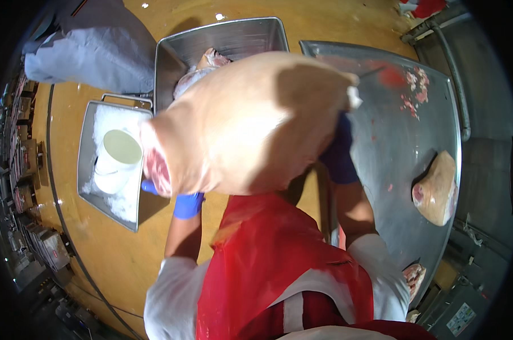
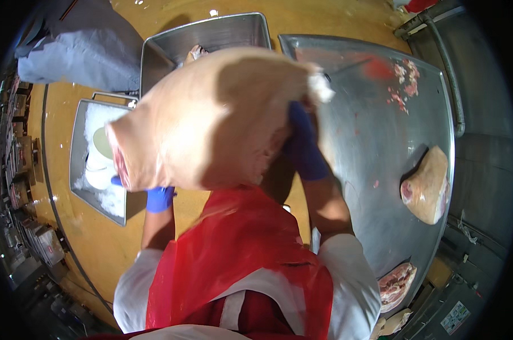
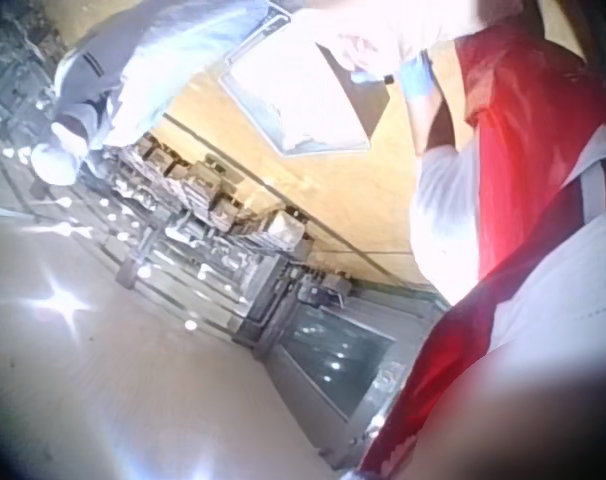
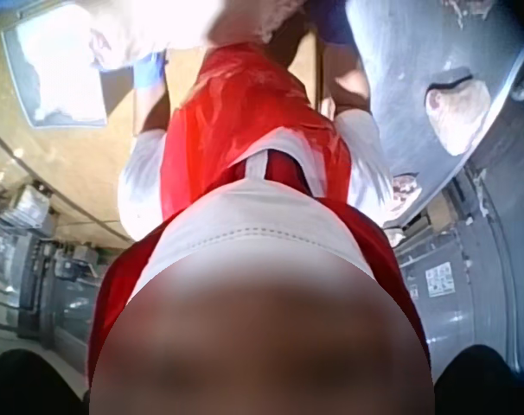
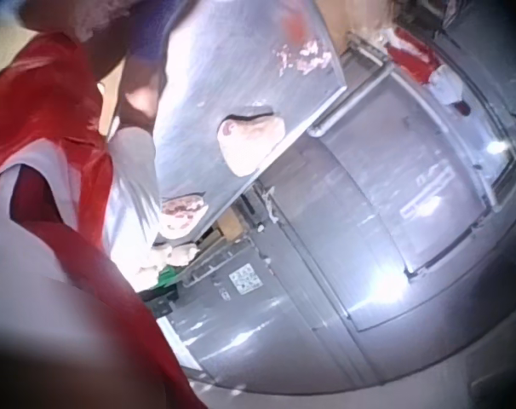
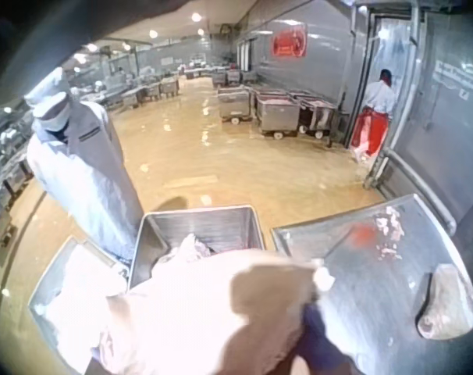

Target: The person uses a knife to cut and trim a large piece of pork on a metal table. They separate portions of meat and fat, placing trimmed pieces into a green basket and larger cuts into a metal tray.

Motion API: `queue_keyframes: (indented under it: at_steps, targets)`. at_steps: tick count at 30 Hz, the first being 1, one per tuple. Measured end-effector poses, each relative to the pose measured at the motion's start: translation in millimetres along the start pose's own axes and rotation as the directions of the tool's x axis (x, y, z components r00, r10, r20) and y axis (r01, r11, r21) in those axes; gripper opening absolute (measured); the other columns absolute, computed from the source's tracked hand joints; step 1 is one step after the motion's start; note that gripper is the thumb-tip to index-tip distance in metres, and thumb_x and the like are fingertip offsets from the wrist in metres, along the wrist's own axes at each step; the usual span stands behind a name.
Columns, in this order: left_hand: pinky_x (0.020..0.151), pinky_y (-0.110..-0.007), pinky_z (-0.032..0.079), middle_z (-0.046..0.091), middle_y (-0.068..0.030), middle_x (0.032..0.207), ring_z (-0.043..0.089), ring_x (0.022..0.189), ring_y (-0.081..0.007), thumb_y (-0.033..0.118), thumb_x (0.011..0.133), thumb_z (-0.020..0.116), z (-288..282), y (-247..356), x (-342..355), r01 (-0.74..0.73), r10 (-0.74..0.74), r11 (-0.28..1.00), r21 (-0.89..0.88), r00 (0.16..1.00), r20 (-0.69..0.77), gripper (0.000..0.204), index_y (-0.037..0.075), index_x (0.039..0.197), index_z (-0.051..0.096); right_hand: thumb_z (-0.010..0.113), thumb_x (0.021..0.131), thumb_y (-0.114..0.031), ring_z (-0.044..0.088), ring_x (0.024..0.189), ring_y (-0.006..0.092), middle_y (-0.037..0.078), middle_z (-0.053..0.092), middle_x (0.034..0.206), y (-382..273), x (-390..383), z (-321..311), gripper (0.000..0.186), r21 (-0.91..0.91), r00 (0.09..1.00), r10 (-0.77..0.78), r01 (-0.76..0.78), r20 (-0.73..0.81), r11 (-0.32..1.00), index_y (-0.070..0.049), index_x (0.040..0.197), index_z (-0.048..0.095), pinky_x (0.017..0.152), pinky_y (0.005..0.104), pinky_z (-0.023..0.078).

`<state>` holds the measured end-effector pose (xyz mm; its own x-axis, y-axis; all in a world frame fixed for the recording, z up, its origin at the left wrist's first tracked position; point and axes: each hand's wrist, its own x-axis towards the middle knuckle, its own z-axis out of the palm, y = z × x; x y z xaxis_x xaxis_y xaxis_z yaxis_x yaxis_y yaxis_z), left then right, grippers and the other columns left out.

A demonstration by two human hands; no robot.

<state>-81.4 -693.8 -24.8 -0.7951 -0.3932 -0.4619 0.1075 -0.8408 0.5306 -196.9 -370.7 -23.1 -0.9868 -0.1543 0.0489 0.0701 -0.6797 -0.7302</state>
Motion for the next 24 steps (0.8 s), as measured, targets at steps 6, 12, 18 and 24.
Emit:
queue_keyframes:
  at_steps: [6,12,18,24]
  targets:
    - [0.114,-0.047,0.039,0.054,-0.0111,0.145,0.052,0.132,-0.0307,0.053,0.097,0.05,-31,10,74,-0.374,0.313,0.921,-0.11,0.878,-0.361,0.066,0.01,0.147,0.048,0.065,0.099,-0.033,0.059,0.119,0.0147,0.007,0.064,0.128,158,157,63,0.048,-0.264,0.872,0.489,-0.477,-0.022,0.838,-0.004,0.136,0.058,0.104,0.0307,0.046]
    - [0.116,-0.047,0.038,0.052,-0.0079,0.148,0.05,0.136,-0.0284,0.055,0.096,0.051,-54,-37,197,-0.063,0.04,0.994,-0.088,0.97,-0.239,0.065,0.015,0.147,0.046,0.064,0.098,-0.039,0.056,0.12,0.0115,0.005,0.064,0.128,262,287,53,0.048,-0.609,0.877,0.471,-0.323,0.095,0.724,-0.004,0.132,0.063,0.106,0.029,0.043]
    - [0.107,-0.071,0.038,0.045,-0.0025,0.151,0.045,0.137,-0.0298,0.052,0.096,0.055,-118,-126,312,0.261,-0.294,0.951,-0.166,0.928,-0.228,0.062,0.021,0.148,0.042,0.063,0.093,-0.056,0.054,0.127,0.0142,0.007,0.062,0.138,417,389,-61,0.068,-0.808,0.838,0.546,-0.311,0.016,0.501,-0.004,0.137,0.06,0.112,0.0293,0.037]
    - [0.091,-0.05,0.057,0.038,-0.0182,0.152,0.059,0.119,-0.0358,0.043,0.103,0.056,-136,-122,414,0.42,-0.382,0.888,0.188,0.9,-0.209,0.068,0.019,0.156,0.021,0.055,0.075,-0.087,0.039,0.143,0.0451,0.019,0.043,0.155,508,392,-103,0.108,-0.987,0.947,0.296,-0.092,-0.127,-0.131,-0.009,0.149,0.044,0.116,0.0627,0.025]
